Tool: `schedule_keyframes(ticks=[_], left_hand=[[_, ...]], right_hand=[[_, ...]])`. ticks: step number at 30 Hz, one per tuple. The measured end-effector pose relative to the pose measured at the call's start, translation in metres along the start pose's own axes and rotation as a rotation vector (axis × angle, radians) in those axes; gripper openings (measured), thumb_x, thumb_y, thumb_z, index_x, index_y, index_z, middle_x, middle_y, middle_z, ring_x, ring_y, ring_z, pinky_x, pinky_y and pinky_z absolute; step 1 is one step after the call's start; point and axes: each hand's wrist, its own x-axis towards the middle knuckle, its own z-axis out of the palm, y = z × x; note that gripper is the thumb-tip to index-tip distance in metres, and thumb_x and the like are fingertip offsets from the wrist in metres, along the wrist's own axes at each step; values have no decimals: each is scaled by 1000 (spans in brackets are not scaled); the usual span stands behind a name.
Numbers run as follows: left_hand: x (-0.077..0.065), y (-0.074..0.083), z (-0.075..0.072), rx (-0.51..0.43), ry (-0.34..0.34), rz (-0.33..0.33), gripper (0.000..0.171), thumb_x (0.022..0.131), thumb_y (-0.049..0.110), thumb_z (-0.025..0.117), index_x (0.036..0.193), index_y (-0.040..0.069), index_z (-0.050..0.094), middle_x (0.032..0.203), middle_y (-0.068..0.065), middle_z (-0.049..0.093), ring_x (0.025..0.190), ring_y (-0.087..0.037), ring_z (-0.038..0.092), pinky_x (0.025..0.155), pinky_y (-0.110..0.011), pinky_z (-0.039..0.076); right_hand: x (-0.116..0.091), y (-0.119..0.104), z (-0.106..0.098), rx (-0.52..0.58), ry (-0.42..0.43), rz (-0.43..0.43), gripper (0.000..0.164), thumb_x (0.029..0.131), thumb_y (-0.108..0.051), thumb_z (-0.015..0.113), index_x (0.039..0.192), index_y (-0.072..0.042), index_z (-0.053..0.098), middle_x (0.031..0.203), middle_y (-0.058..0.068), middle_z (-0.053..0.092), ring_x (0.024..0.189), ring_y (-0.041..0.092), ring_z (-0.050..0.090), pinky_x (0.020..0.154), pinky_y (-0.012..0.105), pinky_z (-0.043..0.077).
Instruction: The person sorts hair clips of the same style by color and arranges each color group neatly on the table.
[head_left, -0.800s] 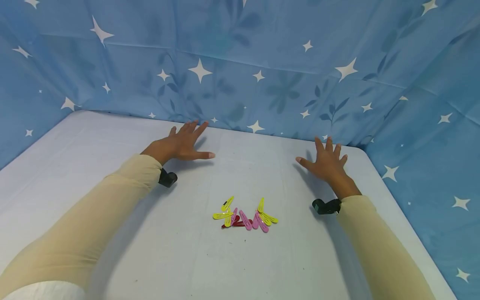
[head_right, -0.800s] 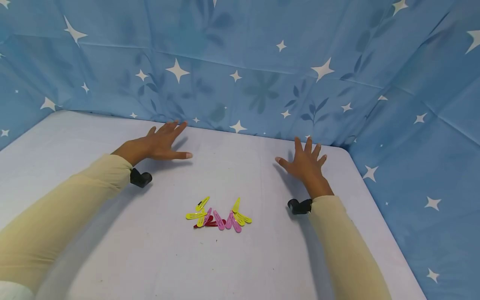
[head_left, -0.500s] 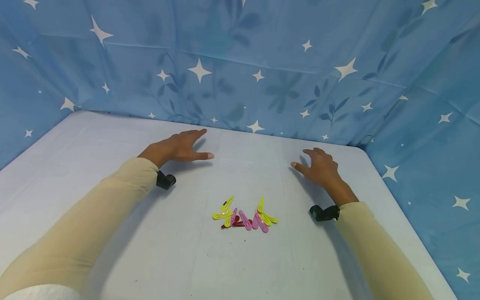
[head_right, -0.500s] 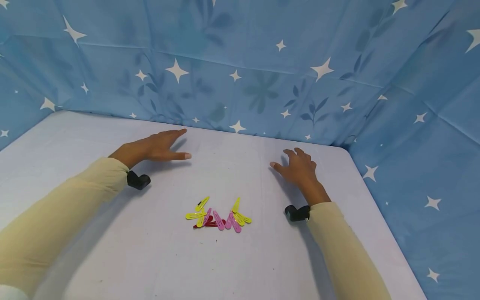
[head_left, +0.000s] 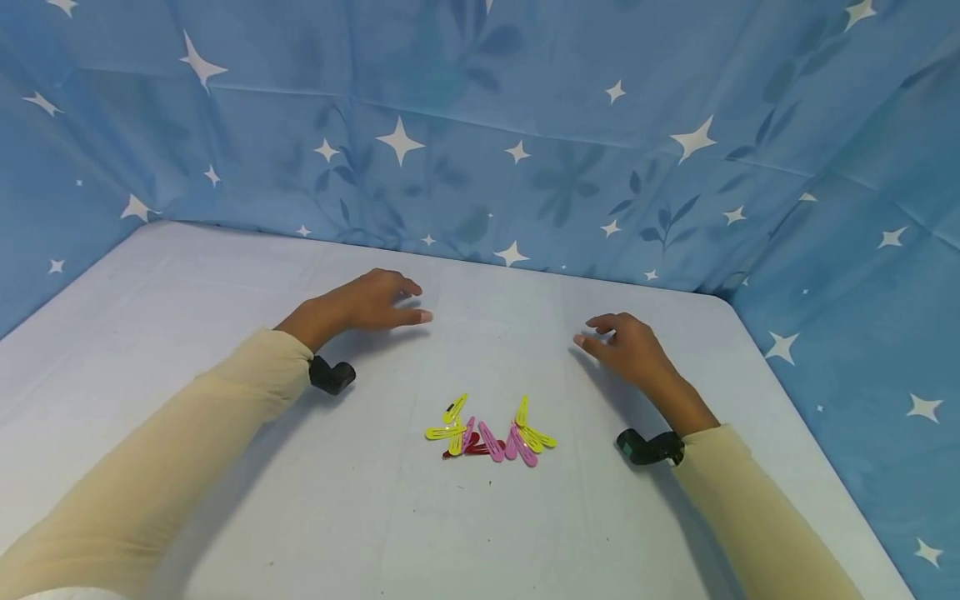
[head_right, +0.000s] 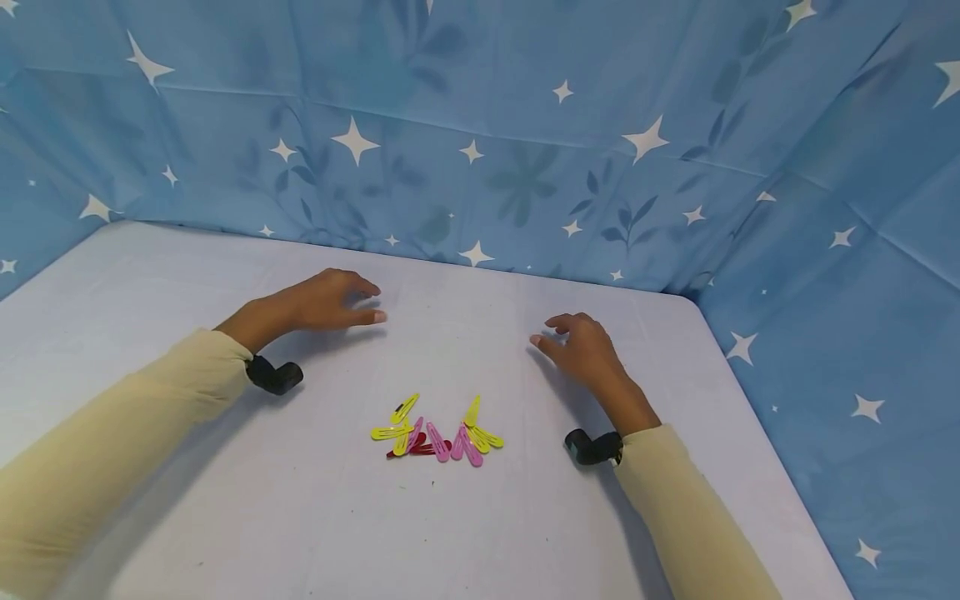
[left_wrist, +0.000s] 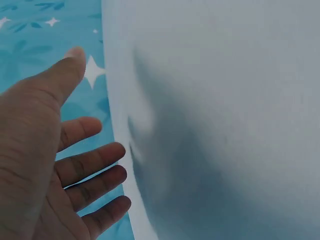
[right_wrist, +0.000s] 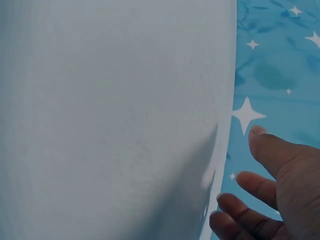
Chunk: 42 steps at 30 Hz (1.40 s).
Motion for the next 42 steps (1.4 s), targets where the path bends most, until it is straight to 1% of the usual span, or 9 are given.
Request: schedule_keyframes(ticks=[4,7,10,13,15,22,30,36,42], left_hand=[[-3,6,2,-72,21,3,61,90,46,66,132,2,60,132,-13,58,125,-28,49,102,-46,39],[-5,13,4,-119,33,27,59,89,44,68,130,3,61,126,-11,62,117,-26,54,96,-45,45],[-8,21,8,-148,46,70,54,89,41,70,128,3,64,111,-8,67,103,-23,58,84,-41,50],[-11,28,12,-171,65,109,47,88,36,73,121,4,68,94,-3,66,87,-19,58,73,-36,49],[-14,33,15,-188,71,135,41,87,32,74,117,3,70,88,-1,64,80,-18,56,70,-34,48],[-24,44,23,-279,37,183,34,89,25,72,114,3,70,90,1,66,79,-15,61,67,-33,51],[-33,56,34,-366,-23,212,32,88,19,73,115,2,69,90,4,67,80,-13,63,65,-32,52],[-36,68,39,-379,-68,218,31,87,16,74,114,2,69,83,3,65,71,-15,60,60,-31,50],[-42,75,45,-342,-87,212,27,86,15,75,110,4,72,79,7,65,69,-16,57,58,-28,48]], right_hand=[[-5,-5,2,27,-11,-15,44,94,-34,65,123,-1,64,109,16,62,90,28,54,71,38,46],[-10,-8,4,48,-13,-36,39,93,-30,67,121,-2,66,104,14,64,88,26,55,68,36,47],[-15,-13,7,71,-24,-63,35,93,-26,68,118,-2,68,100,12,65,85,25,57,66,35,47],[-20,-17,9,103,-43,-89,32,92,-24,69,116,-3,70,98,9,65,83,23,58,66,34,48],[-24,-20,11,123,-52,-111,30,92,-23,70,114,-4,71,97,8,65,82,22,59,66,34,49],[-37,-32,17,187,-80,-188,25,90,-19,72,111,-5,72,92,3,65,79,19,58,64,33,49],[-48,-45,24,232,-161,-205,27,88,-19,75,112,-7,72,88,-1,64,77,18,57,61,30,48],[-53,-51,25,244,-185,-223,30,86,-19,76,113,-7,72,91,0,64,77,18,57,61,30,49],[-58,-55,31,251,-206,-224,30,83,-15,78,112,-7,72,91,0,64,78,18,57,64,30,50]])
